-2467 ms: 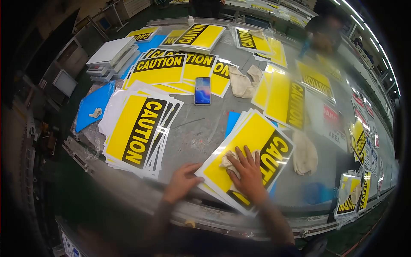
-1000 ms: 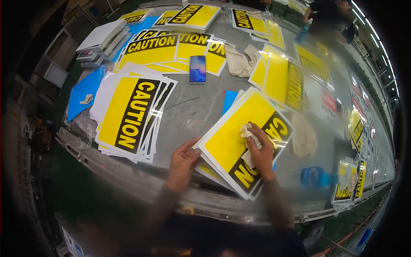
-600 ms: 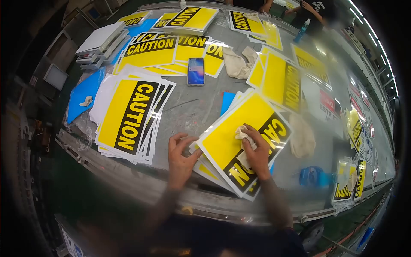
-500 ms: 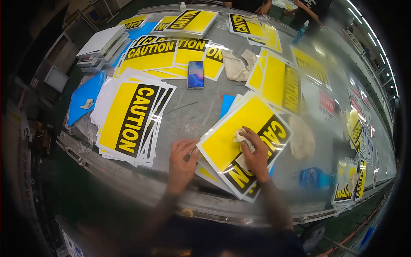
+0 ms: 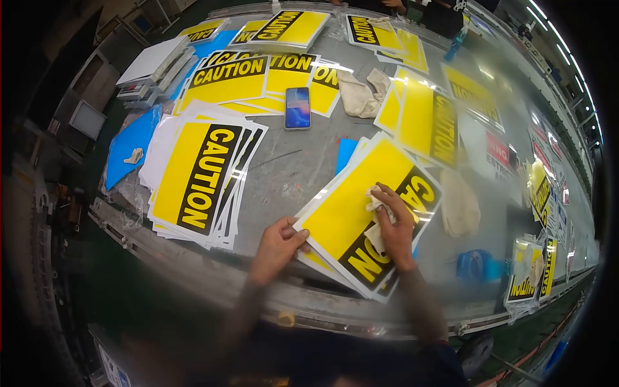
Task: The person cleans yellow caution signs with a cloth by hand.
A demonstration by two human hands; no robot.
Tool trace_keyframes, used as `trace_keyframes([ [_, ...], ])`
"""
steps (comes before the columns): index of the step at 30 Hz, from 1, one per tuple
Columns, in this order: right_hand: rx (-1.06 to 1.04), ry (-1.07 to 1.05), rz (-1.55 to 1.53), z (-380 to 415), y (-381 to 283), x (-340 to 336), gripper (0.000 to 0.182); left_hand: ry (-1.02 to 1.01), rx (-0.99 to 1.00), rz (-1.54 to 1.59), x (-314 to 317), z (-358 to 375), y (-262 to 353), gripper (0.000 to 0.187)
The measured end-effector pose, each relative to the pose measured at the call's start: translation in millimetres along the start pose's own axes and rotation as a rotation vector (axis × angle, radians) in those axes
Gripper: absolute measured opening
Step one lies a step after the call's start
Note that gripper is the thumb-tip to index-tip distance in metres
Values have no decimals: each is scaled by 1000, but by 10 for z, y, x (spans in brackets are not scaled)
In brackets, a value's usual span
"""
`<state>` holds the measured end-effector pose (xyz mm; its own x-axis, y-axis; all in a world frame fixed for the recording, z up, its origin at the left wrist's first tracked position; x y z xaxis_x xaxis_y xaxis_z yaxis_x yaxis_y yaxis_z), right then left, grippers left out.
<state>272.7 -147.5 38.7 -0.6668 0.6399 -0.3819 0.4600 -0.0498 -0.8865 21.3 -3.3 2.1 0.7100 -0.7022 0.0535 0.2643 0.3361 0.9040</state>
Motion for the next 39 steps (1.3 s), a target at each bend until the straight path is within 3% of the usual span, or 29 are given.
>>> trace_keyframes([
  [5,-27,-159,23,0,-102,199,37,-35,-10,-97,-84,-191,-40,27],
  [9,46,-139,-67,40,-90,156,36,57,29,-191,-104,-32,132,22],
  [12,8,-118,-69,65,-185,135,37,68,61,-92,-100,47,188,23],
  [17,-3,-112,-67,63,-182,147,35,103,109,-185,-105,31,175,26],
  [19,10,-131,-48,72,-148,160,35,89,37,-246,-141,-8,126,26],
  [22,-84,-232,152,105,-266,421,42,70,17,-263,-86,-50,95,23],
  [24,-257,-455,221,230,-347,807,48,47,28,-241,-26,-72,47,23],
  [26,-526,-572,563,313,-423,964,51,38,33,-209,-41,-91,-30,24],
  [27,-597,-464,654,157,-208,904,51,57,11,-218,-29,-70,-29,24],
  [28,-409,-369,774,-194,12,735,52,50,37,-221,-33,-58,-22,24],
  [29,-484,-229,993,-486,200,471,55,58,32,-214,-23,-45,-8,23],
  [31,-304,-107,1087,-992,510,-39,60,81,26,-228,-13,-33,26,21],
  [32,-305,-133,1097,-1066,523,-101,60,91,22,-252,-15,-19,33,21],
  [34,-496,-372,1101,-809,611,314,57,113,3,-271,-36,-37,11,21],
  [36,-541,-487,757,-323,131,739,54,132,-38,-258,-71,-55,-96,21],
  [38,-525,-377,769,-453,246,634,54,129,-20,-203,-40,-35,-68,20],
  [39,-508,-287,919,-721,381,417,52,129,-8,-216,-43,-19,-71,19],
])
Point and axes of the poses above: each hand's wrist, its own z-axis away from the middle knuckle, its own x-axis out of the palm, y = z × x, the point moved 6 cm from there along -z, towards the middle knuckle, and after that the axes turned 2 degrees about -y, right-handed, at the moved point
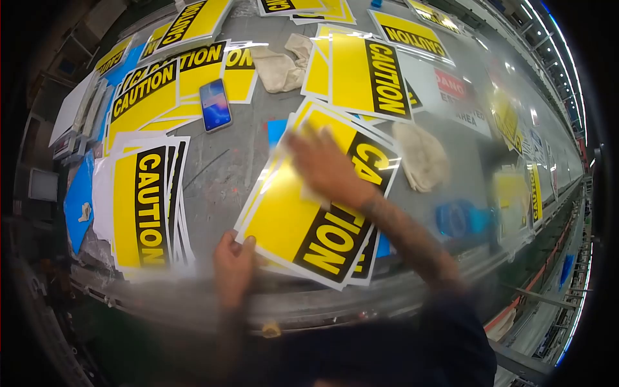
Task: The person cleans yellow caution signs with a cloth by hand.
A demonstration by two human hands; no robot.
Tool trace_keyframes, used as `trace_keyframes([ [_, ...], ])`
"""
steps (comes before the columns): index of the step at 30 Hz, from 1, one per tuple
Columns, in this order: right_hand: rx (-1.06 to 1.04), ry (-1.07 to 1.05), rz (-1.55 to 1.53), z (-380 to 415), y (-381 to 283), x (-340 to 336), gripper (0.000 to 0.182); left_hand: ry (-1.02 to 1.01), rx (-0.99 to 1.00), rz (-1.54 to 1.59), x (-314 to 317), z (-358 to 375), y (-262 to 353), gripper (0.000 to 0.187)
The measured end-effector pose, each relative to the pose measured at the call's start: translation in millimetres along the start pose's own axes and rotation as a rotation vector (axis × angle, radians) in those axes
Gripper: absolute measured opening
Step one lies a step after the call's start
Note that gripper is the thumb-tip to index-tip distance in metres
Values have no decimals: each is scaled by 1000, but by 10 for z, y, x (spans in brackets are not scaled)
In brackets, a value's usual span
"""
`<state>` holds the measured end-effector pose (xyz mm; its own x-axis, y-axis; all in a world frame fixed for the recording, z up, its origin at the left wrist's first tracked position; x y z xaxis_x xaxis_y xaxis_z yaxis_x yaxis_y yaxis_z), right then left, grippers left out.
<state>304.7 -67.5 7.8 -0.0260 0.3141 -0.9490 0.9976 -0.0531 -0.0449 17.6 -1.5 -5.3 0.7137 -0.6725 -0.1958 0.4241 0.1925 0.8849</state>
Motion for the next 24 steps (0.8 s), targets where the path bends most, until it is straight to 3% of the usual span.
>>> trace_keyframes([
  [3,205,70,-6,-179,617,-62,52,34,30,-37,-17,18,9,19],
  [5,57,22,241,-104,315,77,53,56,25,-75,-2,10,22,20],
  [7,39,-27,-141,28,-90,16,56,74,48,-61,-5,-17,10,20],
  [8,30,-41,-131,79,-40,-81,56,77,52,-57,-14,-16,-19,20],
  [11,212,-3,214,352,784,-128,57,51,28,3,2,37,-51,23],
  [12,240,-15,105,394,755,-123,59,57,19,0,-5,36,-53,25],
  [13,265,-28,-6,467,648,-125,61,66,8,-2,-8,29,-52,28],
  [15,71,-80,-34,608,-138,-379,65,101,11,12,-8,19,-66,26],
  [16,40,-38,-291,737,-642,-261,64,88,16,18,-16,1,-70,25],
  [17,-100,-235,-300,867,-1124,-307,62,71,18,21,-9,-4,-83,25],
  [19,-68,-173,-414,959,-1022,-349,62,23,18,-3,6,17,-7,20],
  [20,74,-68,-414,889,-578,-412,63,22,25,-1,10,36,-10,20],
  [22,296,-93,-194,867,352,-556,55,29,40,4,5,68,6,21],
  [23,312,-6,141,927,649,-511,55,41,43,5,-22,93,-9,21],
  [24,338,-21,29,940,676,-491,56,55,56,13,-27,84,-19,21],
])
Point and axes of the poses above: each hand's wrist, its own z-axis away from the middle knuckle, its own x-axis out of the palm, y = z × x, the point moved 6 cm from there along -z, towards the middle knuckle, and after that the axes turned 2 degrees about -y, right-handed, at the moved point
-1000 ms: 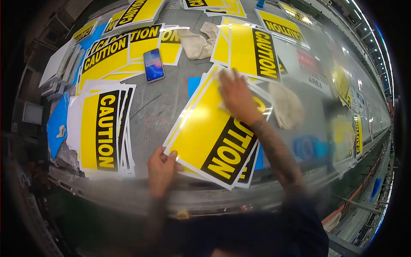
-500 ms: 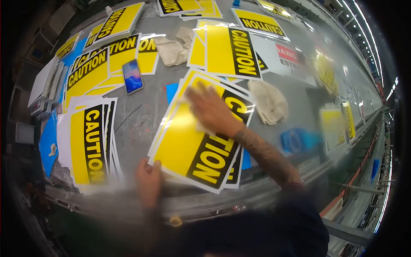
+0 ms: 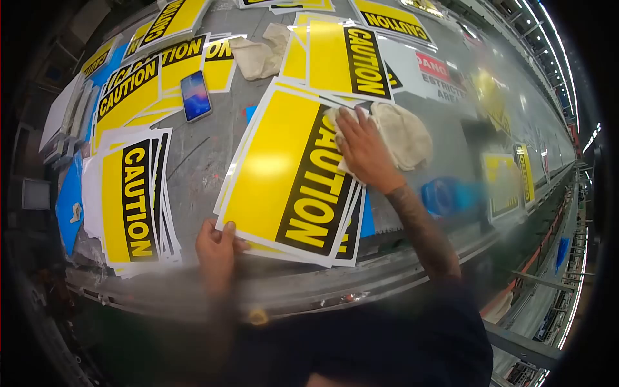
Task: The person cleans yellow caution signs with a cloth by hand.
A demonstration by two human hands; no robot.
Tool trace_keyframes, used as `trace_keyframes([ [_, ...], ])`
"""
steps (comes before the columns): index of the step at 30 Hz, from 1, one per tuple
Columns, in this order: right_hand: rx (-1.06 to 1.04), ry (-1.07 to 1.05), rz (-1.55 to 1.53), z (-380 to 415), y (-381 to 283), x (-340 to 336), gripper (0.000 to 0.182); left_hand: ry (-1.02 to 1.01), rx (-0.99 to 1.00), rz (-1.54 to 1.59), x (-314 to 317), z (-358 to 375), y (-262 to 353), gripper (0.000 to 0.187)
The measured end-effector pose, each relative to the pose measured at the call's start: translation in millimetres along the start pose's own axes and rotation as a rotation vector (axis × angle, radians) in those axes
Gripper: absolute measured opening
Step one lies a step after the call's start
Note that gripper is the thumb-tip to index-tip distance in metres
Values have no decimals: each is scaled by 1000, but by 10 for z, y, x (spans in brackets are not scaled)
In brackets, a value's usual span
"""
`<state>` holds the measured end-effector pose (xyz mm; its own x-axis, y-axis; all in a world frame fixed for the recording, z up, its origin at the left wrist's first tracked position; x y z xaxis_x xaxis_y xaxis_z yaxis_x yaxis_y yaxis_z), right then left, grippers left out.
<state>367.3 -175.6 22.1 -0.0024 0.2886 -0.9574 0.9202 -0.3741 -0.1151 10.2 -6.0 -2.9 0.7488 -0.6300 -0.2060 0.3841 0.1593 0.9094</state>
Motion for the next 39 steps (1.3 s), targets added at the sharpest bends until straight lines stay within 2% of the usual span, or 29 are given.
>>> trace_keyframes([
  [5,83,21,-24,93,-122,97,59,112,87,312,14,240,296,36],
  [6,87,22,-23,75,-143,101,59,48,86,400,59,253,268,44],
  [7,85,30,-25,76,-145,91,59,-56,35,509,161,311,293,44],
  [9,93,40,-4,72,-131,132,57,-102,-98,413,342,269,67,40],
  [11,101,83,-9,69,-277,77,55,-96,-125,428,392,196,-50,37],
  [12,-120,-52,151,131,-625,-24,53,-100,-140,438,408,181,-93,35],
  [13,-54,-185,-280,191,-937,34,52,-82,-132,419,399,175,-110,34],
  [15,-274,-264,-429,673,-1829,9,57,-53,-117,392,391,144,-164,31],
  [16,-389,-255,-471,852,-1978,-51,61,-82,22,353,371,74,-259,31],
  [17,-504,-246,-513,970,-2062,-98,64,-61,-13,329,394,84,-252,31],
  [18,-502,-259,-424,903,-1903,-9,67,-38,-49,303,389,125,-201,32],
  [19,-398,-239,-380,759,-1659,-23,65,-12,-85,276,370,174,-146,32],
  [21,-381,-190,-87,403,-1132,-145,64,-16,-90,352,393,193,-52,34],
  [23,-187,-8,-44,271,-826,-124,61,-5,-71,377,426,182,-51,35],
  [24,-250,9,-131,272,-974,-192,42,-17,-35,383,426,167,-88,34],
  [25,-327,-142,4,355,-1138,-90,56,-15,-40,393,447,168,-68,34],
  [27,-320,-105,-215,503,-1595,-68,48,-2,-54,417,469,198,-18,34],
  [30,-334,-7,-214,450,-1402,-1,47,13,-67,348,435,192,-17,33],
  [31,-202,7,-226,257,-1076,11,46,13,-77,324,420,225,-20,32],
  [32,-136,-109,-66,48,-725,63,48,16,-102,333,422,260,20,32],
  [35,-88,144,206,-279,-162,109,57,75,-131,310,427,291,39,32],
  [38,-97,28,-93,77,-903,212,66,29,-93,297,362,242,-119,33],
  [39,-130,74,-170,150,-1032,69,64,27,-83,295,367,204,-147,33],
])
Point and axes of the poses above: each hand's wrist, its own z-axis away from the middle knuckle, its own x-axis out of the palm, y = z × x, the point moved 6 cm from there along -z, towards the middle knuckle, and after that the axes turned 2 degrees about -y, right-handed, at the moved point
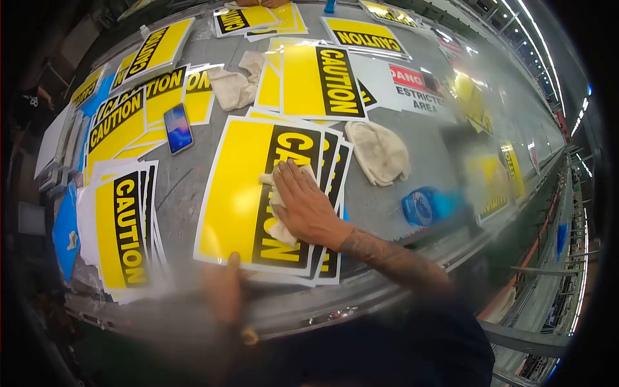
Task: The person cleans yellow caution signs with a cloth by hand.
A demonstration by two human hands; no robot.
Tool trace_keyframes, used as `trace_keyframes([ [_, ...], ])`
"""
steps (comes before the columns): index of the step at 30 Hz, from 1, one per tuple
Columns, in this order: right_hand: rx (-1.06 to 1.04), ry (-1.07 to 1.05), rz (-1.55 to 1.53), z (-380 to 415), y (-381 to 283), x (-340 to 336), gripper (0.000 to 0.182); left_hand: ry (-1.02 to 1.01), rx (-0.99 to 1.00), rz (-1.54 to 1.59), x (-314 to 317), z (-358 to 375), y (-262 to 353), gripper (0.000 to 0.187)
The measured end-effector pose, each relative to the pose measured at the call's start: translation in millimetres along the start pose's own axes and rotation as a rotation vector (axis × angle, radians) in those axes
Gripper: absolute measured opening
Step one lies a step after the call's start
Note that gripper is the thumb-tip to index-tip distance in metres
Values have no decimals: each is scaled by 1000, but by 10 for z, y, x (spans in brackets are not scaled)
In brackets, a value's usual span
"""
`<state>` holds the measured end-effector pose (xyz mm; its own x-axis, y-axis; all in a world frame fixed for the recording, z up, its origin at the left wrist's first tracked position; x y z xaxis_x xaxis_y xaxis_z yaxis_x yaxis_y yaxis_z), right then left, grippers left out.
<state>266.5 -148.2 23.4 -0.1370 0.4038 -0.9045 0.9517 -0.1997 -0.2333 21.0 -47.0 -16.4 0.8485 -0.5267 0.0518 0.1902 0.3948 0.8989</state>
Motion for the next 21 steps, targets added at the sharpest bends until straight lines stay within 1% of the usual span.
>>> trace_keyframes([
  [2,73,4,180,-192,526,107,61,6,-14,-63,28,20,42,33],
  [3,95,68,342,-235,825,79,61,-8,-18,-85,33,30,52,32],
  [4,224,99,244,-336,1050,1,64,-10,-16,-92,27,22,49,32],
  [6,145,16,363,-272,789,82,66,-12,-14,-106,12,10,44,32],
  [7,134,16,276,-213,624,238,68,-11,-8,-89,-11,-9,-8,32],
  [8,150,104,88,-135,357,81,67,-9,-2,-84,1,-6,6,32],
  [9,98,71,217,-177,500,120,67,-7,4,-79,14,-3,19,32],
  [11,172,118,307,-290,1008,130,68,-4,7,-66,47,6,53,31],
  [12,192,107,304,-355,997,-61,69,-10,36,-112,14,-17,7,30],
  [13,122,22,304,-346,788,-67,70,-16,65,-157,-19,-39,-40,30],
  [14,93,-6,286,-290,581,94,73,-20,94,-203,-53,-59,-87,29],
  [15,64,-35,266,-271,335,188,75,-16,45,-109,-33,-58,-80,29],
  [16,94,7,15,-169,65,193,81,-11,-9,-15,-22,-47,-81,29],
  [18,124,38,-146,-281,317,167,70,-21,-10,-87,-15,-50,-38,29],
  [19,102,-23,25,-336,618,73,52,-15,-8,-107,-20,-44,-55,29],
  [20,62,100,316,-375,840,38,42,-6,-12,-109,-11,-16,-31,30],
  [21,118,42,357,-377,809,28,45,3,-15,-111,-1,12,-7,30],
])
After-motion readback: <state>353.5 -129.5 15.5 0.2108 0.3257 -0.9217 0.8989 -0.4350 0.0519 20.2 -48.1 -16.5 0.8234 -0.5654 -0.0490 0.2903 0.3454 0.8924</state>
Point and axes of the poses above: each hand's wrist, its own z-axis away from the middle knuckle, its own x-axis out of the palm, y = z × x, the point moved 6 cm from there along -z, towards the middle knuckle, and after that the axes turned 2 degrees about -y, right-handed, at the moved point
